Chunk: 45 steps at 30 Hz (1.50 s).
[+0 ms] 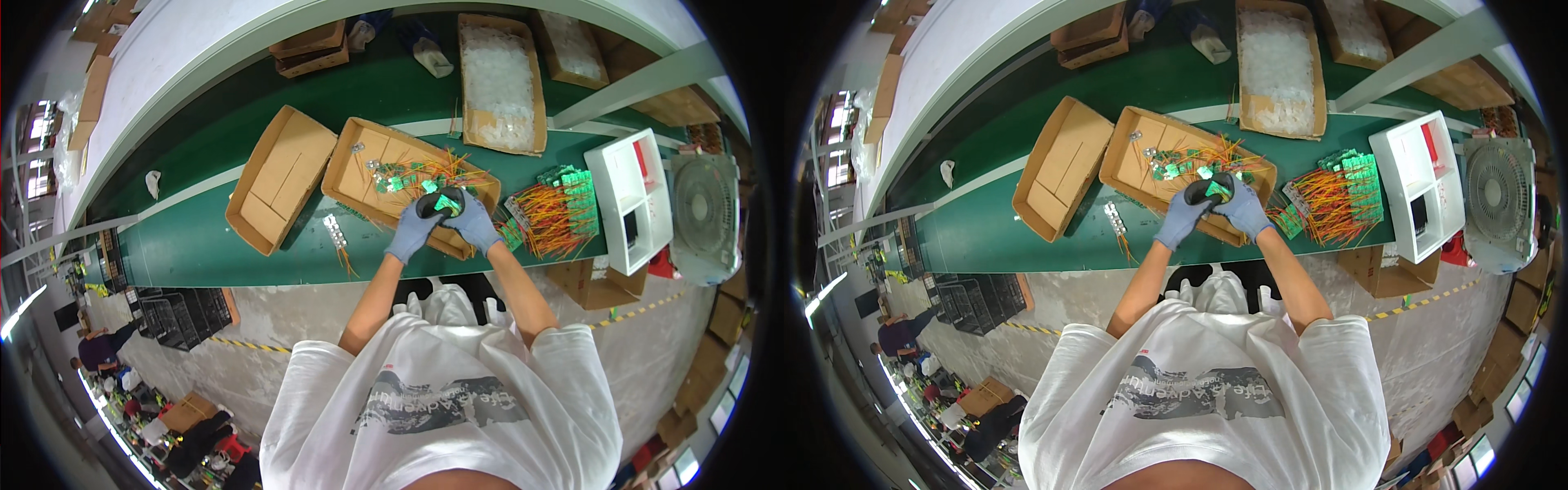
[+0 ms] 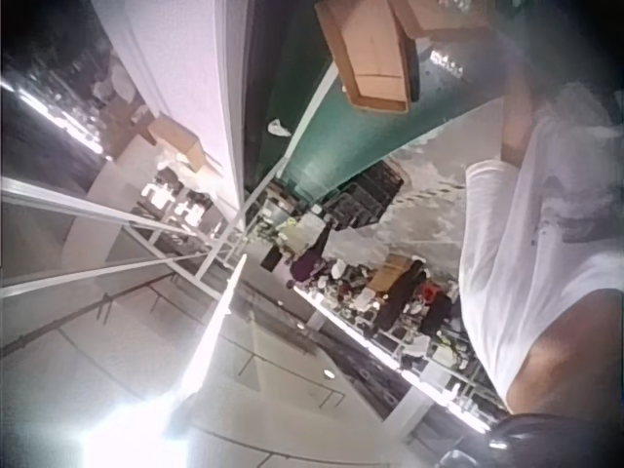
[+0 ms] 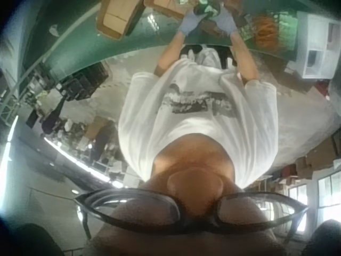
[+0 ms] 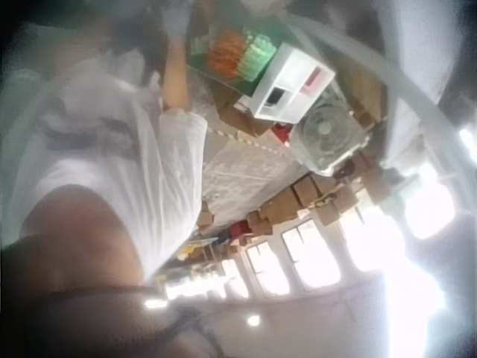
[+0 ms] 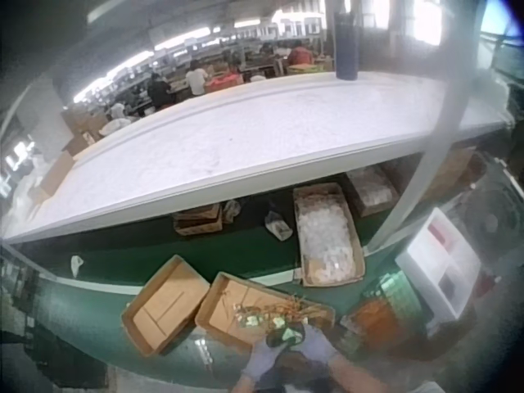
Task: The person organizes and assembles electronic circuit boards with attached wiring on a factory production line, using a screwdriver to secure components.
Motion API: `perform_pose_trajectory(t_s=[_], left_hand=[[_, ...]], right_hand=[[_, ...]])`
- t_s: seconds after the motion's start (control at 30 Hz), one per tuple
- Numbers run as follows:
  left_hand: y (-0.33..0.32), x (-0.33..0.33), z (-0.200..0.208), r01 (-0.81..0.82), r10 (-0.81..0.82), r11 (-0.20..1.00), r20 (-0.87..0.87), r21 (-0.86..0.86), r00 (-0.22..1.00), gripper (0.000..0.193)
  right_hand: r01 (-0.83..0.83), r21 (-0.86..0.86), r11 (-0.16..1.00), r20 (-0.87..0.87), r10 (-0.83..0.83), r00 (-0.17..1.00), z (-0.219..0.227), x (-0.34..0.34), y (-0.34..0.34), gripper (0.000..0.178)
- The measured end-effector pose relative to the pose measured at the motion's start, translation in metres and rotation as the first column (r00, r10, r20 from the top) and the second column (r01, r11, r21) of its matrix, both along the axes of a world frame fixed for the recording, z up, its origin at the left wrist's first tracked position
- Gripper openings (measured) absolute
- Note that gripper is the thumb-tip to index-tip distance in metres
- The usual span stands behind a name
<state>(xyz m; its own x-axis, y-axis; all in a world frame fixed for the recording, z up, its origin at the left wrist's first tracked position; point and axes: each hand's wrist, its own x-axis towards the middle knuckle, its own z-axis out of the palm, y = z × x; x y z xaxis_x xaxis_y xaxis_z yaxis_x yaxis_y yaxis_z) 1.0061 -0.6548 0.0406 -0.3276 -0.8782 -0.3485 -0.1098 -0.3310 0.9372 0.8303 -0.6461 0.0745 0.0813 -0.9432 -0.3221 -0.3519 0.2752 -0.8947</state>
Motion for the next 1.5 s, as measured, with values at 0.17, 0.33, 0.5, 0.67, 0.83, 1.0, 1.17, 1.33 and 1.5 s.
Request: perform_pose_trajectory(t_s=[0.17, 0.33, 0.5, 0.67, 0.83, 1.0, 1.17, 1.33, 1.5], left_hand=[[0.013, -0.003, -0.033, -0.277, 0.276, 0.96, -0.038, -0.031, 0.96, 0.027], [0.017, -0.001, -0.008, -0.219, 0.253, 0.963, 0.246, -0.158, 0.936, 0.031], [0.017, 0.0, 0.003, 0.011, 0.284, 0.829, 0.438, -0.559, 0.853, 0.032], [0.009, 0.008, 0.011, 0.003, 0.309, 0.795, 0.409, -0.607, 0.858, 0.03], [-0.01, 0.026, 0.025, -0.122, 0.191, 0.944, 0.208, -0.307, 0.959, 0.026], [-0.004, 0.04, 0.017, -0.289, 0.281, 0.957, -0.242, 0.002, 0.929, 0.028], [0.013, 0.04, -0.018, -0.322, 0.323, 0.947, -0.033, 0.012, 0.946, 0.032], [0.014, 0.036, 0.016, -0.28, 0.322, 0.938, 0.212, -0.204, 0.923, 0.031], [0.001, 0.052, 0.018, -0.057, 0.205, 0.927, 0.373, -0.37, 0.905, 0.032]], right_hand=[[-0.104, 0.072, 0.992, -0.16, 0.115, 0.98, -0.015, -0.006, 0.0, 0.055], [0.079, 0.275, 0.958, 0.027, -0.09, 0.996, 0.0, 0.006, 0.011, 0.024], [0.15, 0.241, 0.959, 0.183, -0.197, 0.963, -0.022, 0.013, 0.006, 0.017], [0.088, 0.167, 0.982, 0.095, -0.105, 0.99, -0.024, 0.016, -0.009, 0.021], [0.089, 0.17, 0.981, 0.139, -0.113, 0.984, -0.027, 0.019, -0.014, 0.035], [0.101, 0.179, 0.979, 0.307, -0.153, 0.939, -0.027, 0.019, 0.003, 0.045], [0.257, -0.018, 0.966, -0.109, -0.257, 0.96, -0.032, 0.044, 0.007, 0.018], [0.263, -0.061, 0.963, -0.309, -0.268, 0.912, 0.015, 0.077, 0.012, 0.016], [0.193, -0.087, 0.977, -0.443, -0.212, 0.871, -0.016, 0.074, 0.004, 0.025]])
